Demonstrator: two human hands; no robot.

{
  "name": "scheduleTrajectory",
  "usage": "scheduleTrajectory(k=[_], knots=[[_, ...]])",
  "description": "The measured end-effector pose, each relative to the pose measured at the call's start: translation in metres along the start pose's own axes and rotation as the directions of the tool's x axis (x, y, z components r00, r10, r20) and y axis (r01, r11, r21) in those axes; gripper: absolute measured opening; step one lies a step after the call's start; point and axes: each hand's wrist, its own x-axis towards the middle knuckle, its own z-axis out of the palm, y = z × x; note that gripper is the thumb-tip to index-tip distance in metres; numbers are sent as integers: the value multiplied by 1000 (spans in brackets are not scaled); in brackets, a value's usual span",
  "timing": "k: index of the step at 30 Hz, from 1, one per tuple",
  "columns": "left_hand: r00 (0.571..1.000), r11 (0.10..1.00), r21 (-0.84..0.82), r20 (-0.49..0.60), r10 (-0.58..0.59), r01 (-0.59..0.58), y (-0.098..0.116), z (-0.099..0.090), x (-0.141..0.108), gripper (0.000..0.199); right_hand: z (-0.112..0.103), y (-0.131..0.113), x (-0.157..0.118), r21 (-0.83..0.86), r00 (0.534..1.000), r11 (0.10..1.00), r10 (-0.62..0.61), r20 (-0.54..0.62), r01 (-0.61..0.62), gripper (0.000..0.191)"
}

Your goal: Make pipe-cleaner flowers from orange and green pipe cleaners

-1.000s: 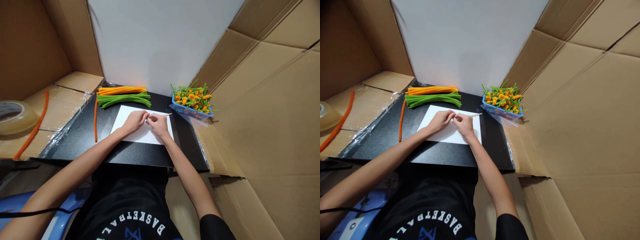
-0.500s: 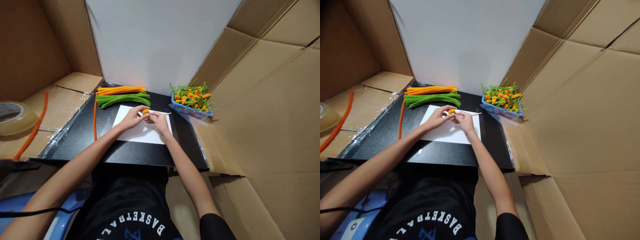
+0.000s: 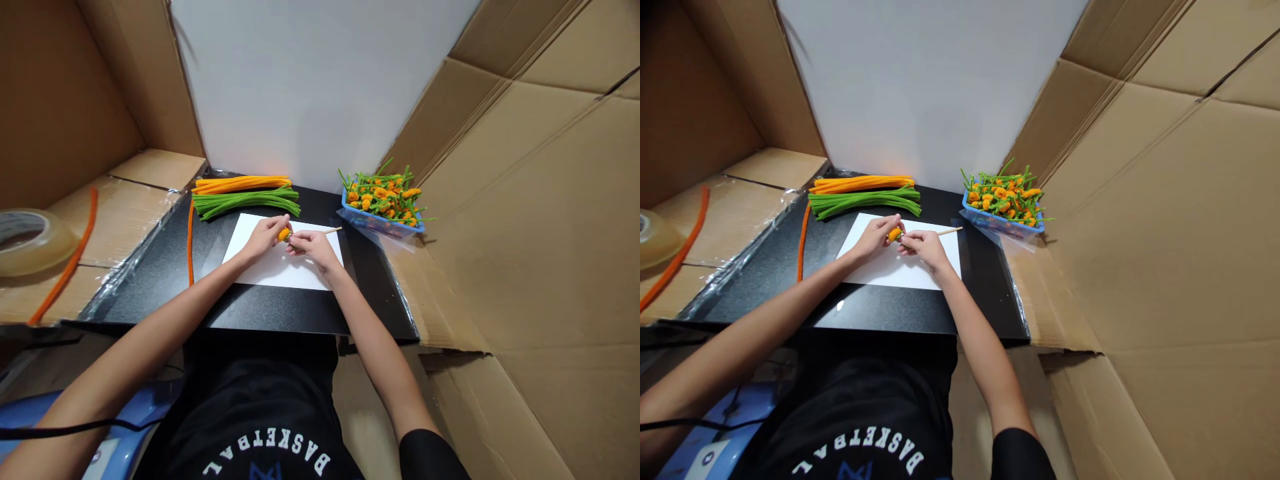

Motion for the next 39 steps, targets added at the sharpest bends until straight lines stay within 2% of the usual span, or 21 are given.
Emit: scheduleTrajectory(k=[4,7,10,12,14,15,16,18,20,21,23,25,26,28,30,32,34,36,39], knots=[[999,999,50,-40,-13,15,-5,5,-2,59,5,3,-1,-63,999,998,0,42,2,27],[994,994,97,-98,-46,55,-7,6,-2,61,5,3,-1,-73,997,997,2,71,4,24],[991,980,170,-106,-84,101,-11,7,-1,62,3,5,-1,-100,995,995,-17,94,27,19],[987,970,211,-128,-94,119,-14,8,-1,62,4,7,0,-166,995,983,-70,75,81,13],[977,966,216,-184,-106,145,-16,10,0,61,6,9,-1,-316,982,930,-188,27,186,9],[968,966,195,-216,-127,170,-17,10,0,60,7,9,-2,-432,962,866,-272,15,252,9],[957,966,157,-238,-164,205,-18,11,1,59,9,9,-3,-563,931,765,-363,26,313,11],[933,955,50,-235,-272,291,-17,11,2,55,11,7,-6,-787,859,472,-492,139,397,16],[912,927,-52,-164,-375,372,-16,10,3,52,14,4,-9,-877,812,203,-509,285,435,23],[904,911,-85,-118,-410,402,-15,9,3,50,15,3,-10,-886,799,119,-498,336,447,27],[896,895,-116,-60,-439,430,-12,8,3,50,16,3,-10,-891,790,60,-492,366,450,32],[919,923,-79,-88,-384,378,-7,6,2,54,15,6,-9,-905,799,127,-531,284,407,29],[943,950,-21,-118,-311,311,-5,4,1,56,14,8,-8,-902,807,211,-553,209,378,25],[987,981,156,-131,-95,115,0,1,-1,55,11,13,-3,-827,827,456,-562,18,328,17],[993,934,346,-40,110,-90,3,-2,-3,47,6,17,2,-637,861,711,-488,-142,298,12],[975,843,490,81,209,-222,3,-6,-4,40,1,19,7,-395,906,881,-364,-218,259,12],[963,755,598,146,226,-268,0,-9,-4,33,-1,20,10,-203,944,957,-250,-215,207,16],[965,686,681,149,215,-258,-4,-9,-3,28,-1,19,10,-113,962,977,-199,-188,180,19],[973,598,774,109,202,-211,-7,-5,-2,22,2,18,9,-193,945,957,-254,-206,215,16]])
